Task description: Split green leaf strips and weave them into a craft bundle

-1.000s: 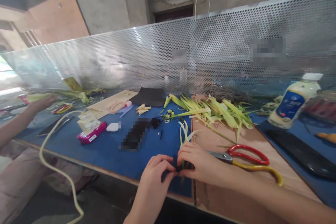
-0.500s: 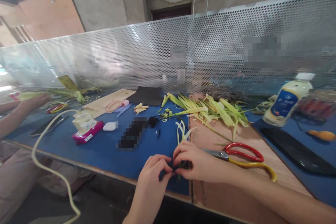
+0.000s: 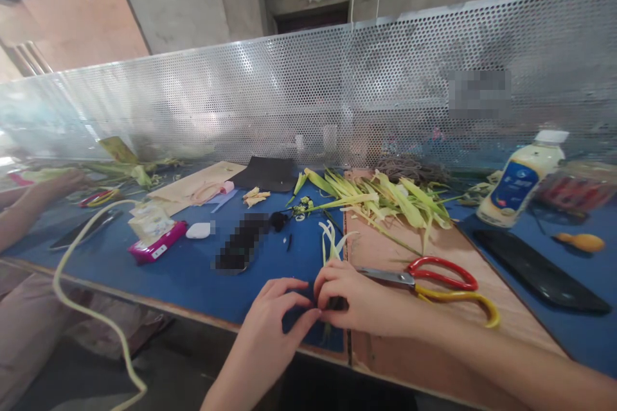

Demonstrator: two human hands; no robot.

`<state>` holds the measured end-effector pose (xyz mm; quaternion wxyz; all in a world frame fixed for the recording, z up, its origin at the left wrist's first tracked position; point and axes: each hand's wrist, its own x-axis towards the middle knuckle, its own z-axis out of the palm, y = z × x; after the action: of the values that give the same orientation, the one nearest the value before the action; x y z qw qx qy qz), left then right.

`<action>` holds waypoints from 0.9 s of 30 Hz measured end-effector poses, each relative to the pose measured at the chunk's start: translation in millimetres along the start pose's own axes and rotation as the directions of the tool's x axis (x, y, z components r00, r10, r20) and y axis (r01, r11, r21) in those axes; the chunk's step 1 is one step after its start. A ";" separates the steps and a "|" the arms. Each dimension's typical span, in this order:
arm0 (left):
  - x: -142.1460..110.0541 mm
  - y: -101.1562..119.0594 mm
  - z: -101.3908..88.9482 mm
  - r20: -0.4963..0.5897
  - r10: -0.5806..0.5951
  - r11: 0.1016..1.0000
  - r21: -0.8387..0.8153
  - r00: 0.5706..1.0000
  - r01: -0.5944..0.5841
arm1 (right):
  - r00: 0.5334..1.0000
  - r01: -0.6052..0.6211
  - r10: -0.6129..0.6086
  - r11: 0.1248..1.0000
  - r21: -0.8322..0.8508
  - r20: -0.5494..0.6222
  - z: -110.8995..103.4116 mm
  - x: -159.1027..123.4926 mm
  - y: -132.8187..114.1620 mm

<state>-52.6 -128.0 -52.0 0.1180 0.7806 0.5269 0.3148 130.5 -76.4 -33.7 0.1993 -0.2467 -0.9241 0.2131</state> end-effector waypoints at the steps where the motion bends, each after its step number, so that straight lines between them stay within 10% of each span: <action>1: 0.5 1.4 -1.3 0.014 0.007 1.000 0.004 1.000 -0.007 | 1.000 0.001 -0.001 1.000 -0.006 -0.001 0.5 -0.2 0.8; 27: 6.2 6.1 -1.4 0.108 -0.024 1.000 0.009 0.994 0.023 | 1.000 0.001 -0.001 0.998 -0.060 0.009 2.9 -3.5 5.7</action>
<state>-47.3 -125.3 -45.5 0.1471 0.7906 0.5302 0.2686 134.1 -74.7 -39.8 0.1878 -0.2511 -0.9311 0.1862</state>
